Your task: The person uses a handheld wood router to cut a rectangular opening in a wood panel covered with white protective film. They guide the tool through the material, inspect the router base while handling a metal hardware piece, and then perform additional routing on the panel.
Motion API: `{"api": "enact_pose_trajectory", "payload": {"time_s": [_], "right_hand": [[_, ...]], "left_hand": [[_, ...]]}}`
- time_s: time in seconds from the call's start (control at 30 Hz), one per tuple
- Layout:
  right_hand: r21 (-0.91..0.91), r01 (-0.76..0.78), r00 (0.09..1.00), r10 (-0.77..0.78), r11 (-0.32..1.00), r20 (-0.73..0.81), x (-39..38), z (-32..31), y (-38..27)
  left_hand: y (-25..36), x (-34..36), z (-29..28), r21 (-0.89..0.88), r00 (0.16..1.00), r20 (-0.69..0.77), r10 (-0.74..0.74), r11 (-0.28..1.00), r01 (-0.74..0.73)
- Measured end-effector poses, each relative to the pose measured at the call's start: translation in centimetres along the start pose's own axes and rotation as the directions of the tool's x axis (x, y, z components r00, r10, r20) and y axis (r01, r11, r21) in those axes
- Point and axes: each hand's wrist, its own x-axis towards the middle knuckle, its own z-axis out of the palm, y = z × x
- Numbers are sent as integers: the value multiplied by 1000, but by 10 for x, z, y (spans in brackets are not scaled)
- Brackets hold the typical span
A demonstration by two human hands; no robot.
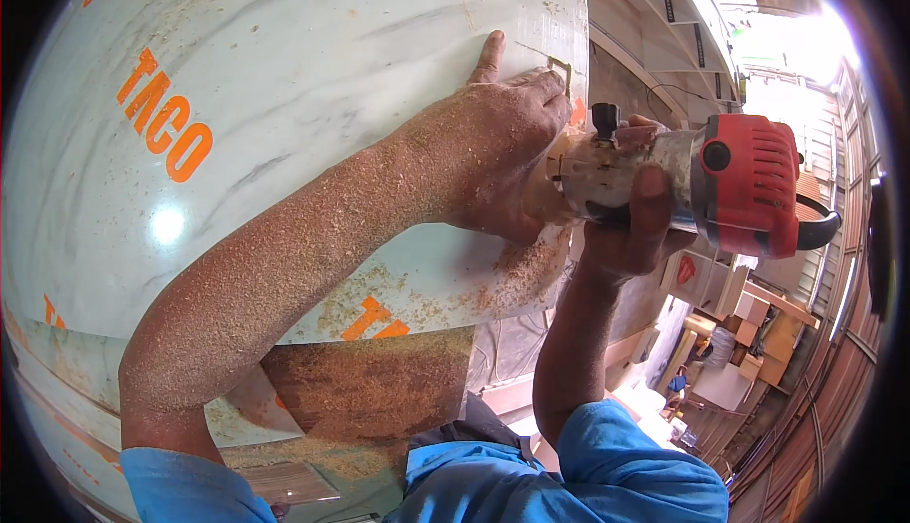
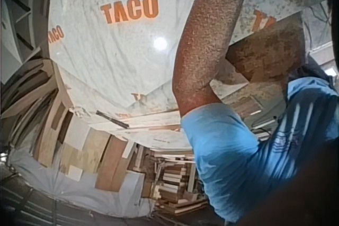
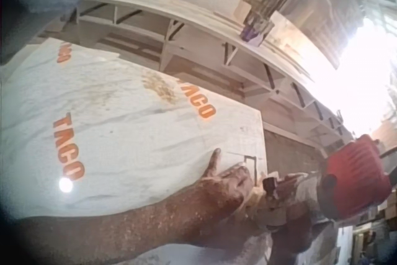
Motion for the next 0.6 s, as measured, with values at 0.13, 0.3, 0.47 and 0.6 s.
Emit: {"api": "enact_pose_trajectory", "payload": {"time_s": [0.13, 0.3, 0.47, 0.6], "right_hand": [[3, -3, 1000, 3, 1000, -26, -2, -1, 3], [46, 17, 1000, -17, 999, -11, -1, 1, 4], [10, 25, 999, -26, 1000, 43, 1, -3, 3], [-3, 21, 999, -21, 1000, 26, -1, 2, 2]], "left_hand": [[1, 0, -6, -23, 998, 66, -17, 1000, 18], [-2, -1, -2, -54, 1000, -3, 0, 999, 0], [-1, 1, -4, -73, 1000, 5, -6, 997, 6], [-3, 0, -3, -44, 1000, 21, 3, 999, -2]]}}
